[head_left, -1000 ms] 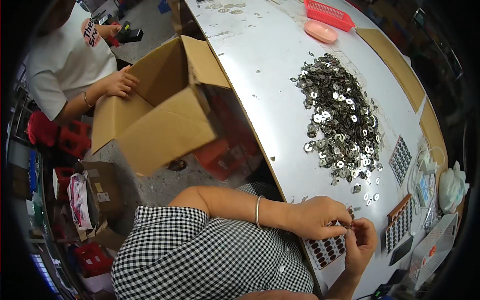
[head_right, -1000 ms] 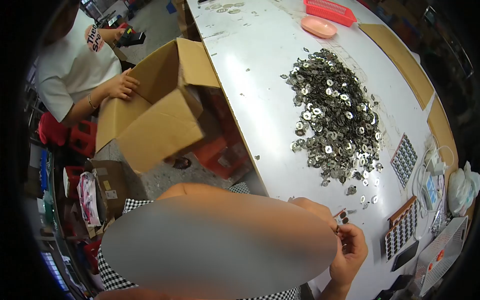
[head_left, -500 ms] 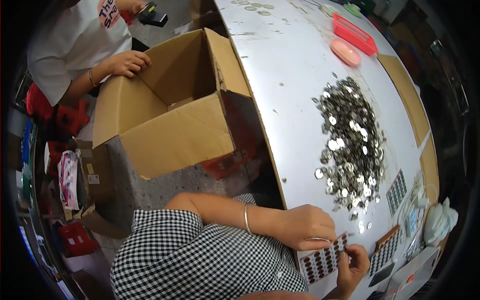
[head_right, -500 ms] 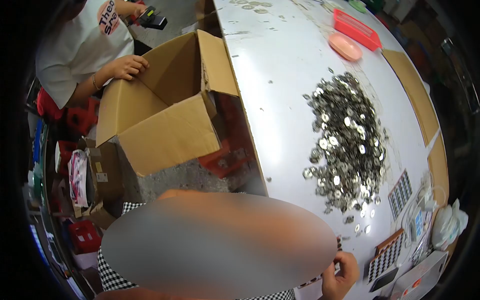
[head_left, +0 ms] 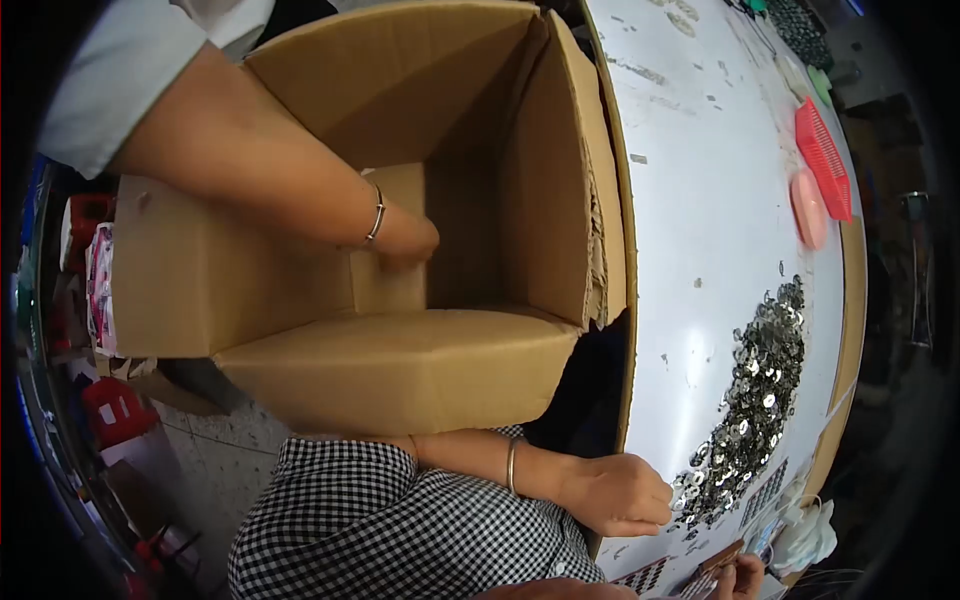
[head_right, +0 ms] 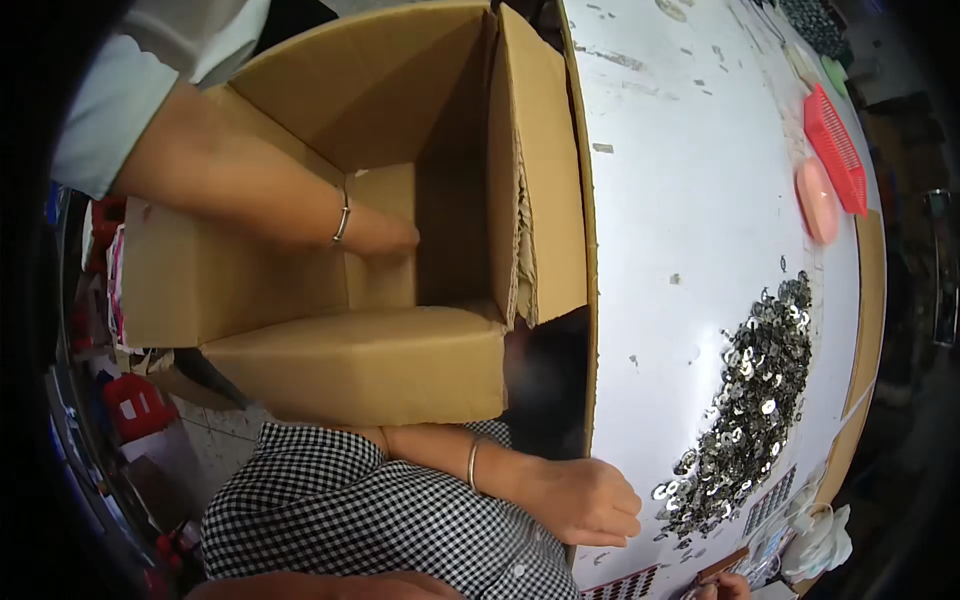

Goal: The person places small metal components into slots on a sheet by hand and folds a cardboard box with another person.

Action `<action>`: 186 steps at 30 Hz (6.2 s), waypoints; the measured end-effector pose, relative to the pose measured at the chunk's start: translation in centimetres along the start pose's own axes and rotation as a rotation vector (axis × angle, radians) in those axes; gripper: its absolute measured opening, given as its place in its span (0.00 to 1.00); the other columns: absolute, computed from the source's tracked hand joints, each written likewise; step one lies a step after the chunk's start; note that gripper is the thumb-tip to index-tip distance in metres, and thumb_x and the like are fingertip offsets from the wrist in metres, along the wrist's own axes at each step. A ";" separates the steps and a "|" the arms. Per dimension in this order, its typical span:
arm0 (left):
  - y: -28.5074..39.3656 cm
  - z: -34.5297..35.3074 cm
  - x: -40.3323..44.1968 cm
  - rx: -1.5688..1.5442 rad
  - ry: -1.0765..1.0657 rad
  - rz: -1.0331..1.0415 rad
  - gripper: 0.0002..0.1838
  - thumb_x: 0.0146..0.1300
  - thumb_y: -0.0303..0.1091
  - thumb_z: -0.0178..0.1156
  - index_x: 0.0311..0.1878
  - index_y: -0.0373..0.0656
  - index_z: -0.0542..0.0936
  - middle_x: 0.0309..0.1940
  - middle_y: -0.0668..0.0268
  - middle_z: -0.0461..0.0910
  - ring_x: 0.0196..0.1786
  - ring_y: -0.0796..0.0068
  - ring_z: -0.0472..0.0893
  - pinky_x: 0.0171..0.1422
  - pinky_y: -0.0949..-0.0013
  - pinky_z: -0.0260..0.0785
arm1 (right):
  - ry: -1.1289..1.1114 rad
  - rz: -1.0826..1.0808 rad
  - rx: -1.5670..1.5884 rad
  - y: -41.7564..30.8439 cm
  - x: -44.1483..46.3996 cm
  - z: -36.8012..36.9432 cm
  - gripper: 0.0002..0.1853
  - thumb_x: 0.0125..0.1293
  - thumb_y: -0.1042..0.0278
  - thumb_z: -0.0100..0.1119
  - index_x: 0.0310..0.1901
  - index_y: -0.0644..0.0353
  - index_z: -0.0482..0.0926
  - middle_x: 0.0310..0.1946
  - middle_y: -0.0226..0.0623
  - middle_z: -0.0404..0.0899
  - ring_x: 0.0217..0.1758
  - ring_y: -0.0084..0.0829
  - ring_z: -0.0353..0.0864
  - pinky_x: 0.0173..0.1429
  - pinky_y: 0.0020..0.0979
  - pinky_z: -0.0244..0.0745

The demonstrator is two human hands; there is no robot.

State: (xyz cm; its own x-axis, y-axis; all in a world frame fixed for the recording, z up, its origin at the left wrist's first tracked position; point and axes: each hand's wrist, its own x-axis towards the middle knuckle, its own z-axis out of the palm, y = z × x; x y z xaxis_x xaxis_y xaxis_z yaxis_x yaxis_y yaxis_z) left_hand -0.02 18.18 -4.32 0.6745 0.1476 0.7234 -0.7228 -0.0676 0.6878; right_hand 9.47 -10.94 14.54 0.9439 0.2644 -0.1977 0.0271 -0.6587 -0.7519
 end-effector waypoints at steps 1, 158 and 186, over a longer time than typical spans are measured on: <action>-0.1 0.1 0.0 -0.028 0.017 -0.006 0.13 0.65 0.33 0.63 0.28 0.42 0.71 0.24 0.63 0.65 0.29 0.61 0.74 0.32 0.60 0.66 | 0.009 0.013 -0.014 -0.6 0.3 0.0 0.11 0.73 0.75 0.61 0.54 0.67 0.81 0.40 0.36 0.85 0.39 0.29 0.80 0.44 0.24 0.75; 8.3 -10.5 -32.4 0.050 0.266 -1.960 0.10 0.70 0.26 0.57 0.50 0.36 0.82 0.32 0.69 0.83 0.31 0.83 0.76 0.37 0.76 0.72 | -0.313 -1.008 -0.193 -8.5 6.2 5.3 0.09 0.63 0.72 0.60 0.42 0.66 0.83 0.35 0.50 0.85 0.39 0.46 0.86 0.44 0.40 0.80; 4.6 16.5 1.1 0.264 -0.993 0.058 0.10 0.56 0.35 0.67 0.39 0.43 0.81 0.45 0.61 0.81 0.54 0.59 0.79 0.59 0.54 0.69 | 0.369 0.019 0.130 23.3 -7.0 -1.8 0.05 0.66 0.77 0.62 0.43 0.66 0.81 0.24 0.24 0.76 0.25 0.11 0.69 0.32 0.19 0.67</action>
State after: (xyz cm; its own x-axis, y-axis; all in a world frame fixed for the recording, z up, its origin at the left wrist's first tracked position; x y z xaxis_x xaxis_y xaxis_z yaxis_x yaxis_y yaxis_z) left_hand -0.10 1.72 0.59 0.5462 -0.7369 0.3983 -0.7832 -0.2806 0.5549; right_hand 4.05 -29.40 -0.46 0.9994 -0.0340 0.0098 -0.0109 -0.5600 -0.8284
